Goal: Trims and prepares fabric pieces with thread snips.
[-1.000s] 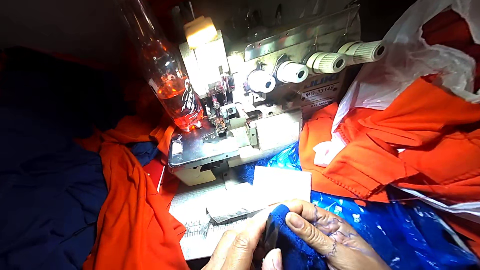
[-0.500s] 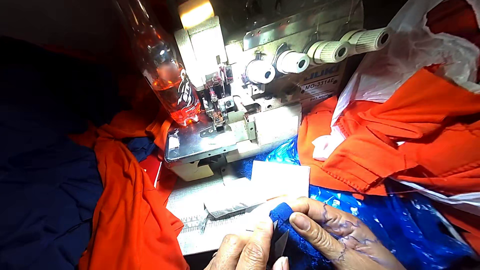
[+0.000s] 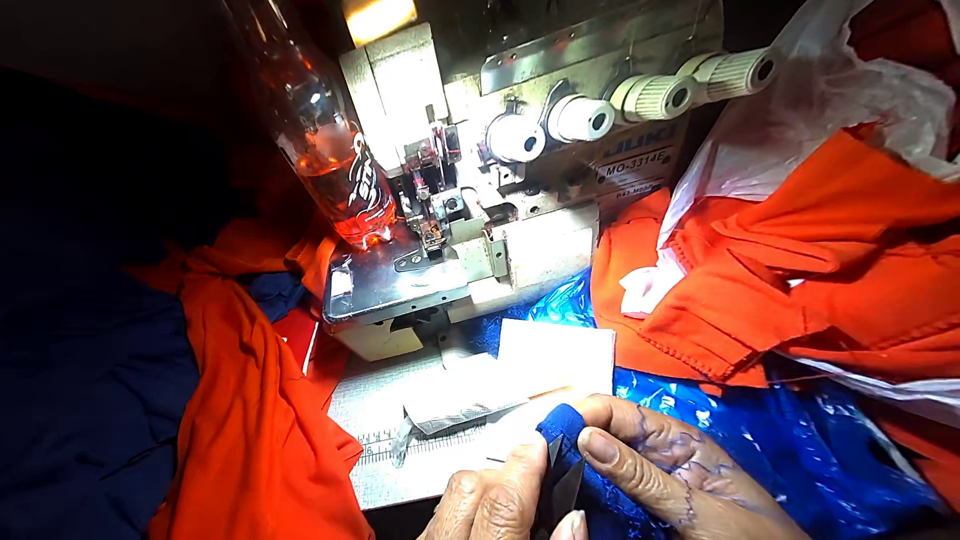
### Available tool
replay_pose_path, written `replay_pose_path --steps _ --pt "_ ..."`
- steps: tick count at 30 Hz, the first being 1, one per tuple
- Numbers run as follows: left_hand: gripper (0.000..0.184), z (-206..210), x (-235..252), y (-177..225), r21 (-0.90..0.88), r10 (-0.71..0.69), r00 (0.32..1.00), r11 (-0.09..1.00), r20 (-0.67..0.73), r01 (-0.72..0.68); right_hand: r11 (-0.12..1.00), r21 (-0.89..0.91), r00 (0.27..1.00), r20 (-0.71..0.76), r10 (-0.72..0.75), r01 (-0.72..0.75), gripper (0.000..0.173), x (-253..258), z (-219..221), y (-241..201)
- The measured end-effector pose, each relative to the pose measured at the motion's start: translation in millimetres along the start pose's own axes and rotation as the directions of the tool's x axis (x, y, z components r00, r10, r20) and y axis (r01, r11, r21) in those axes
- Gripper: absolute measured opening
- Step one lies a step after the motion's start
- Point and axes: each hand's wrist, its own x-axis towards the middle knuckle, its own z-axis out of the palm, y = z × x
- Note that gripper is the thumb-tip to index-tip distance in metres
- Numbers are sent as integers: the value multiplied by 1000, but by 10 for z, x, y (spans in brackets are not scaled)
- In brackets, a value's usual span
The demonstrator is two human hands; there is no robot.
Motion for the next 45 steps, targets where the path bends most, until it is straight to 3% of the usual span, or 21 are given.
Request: replay_pose_path --steps 9,12,18,29,45 --pt "21 30 -27 -55 -4 -8 997 1000 -72 8 980 122 986 62 152 -158 27 -54 -28 -42" --pt "26 -55 -31 -54 -7 -38 999 999 -7 38 978 110 983 62 173 -179 28 -60 -76 -40" --pt "27 -145 -17 -36 134 -10 996 991 88 -2 992 53 977 188 106 -118 30 -85 -186 4" --pt "27 -181 -11 -21 224 -6 984 974 178 -35 996 -86 970 241 36 -15 28 -101 -228 11" --pt "25 -132 -2 -4 187 -21 990 982 138 -5 994 -102 969 246 -3 29 27 -126 -238 50"
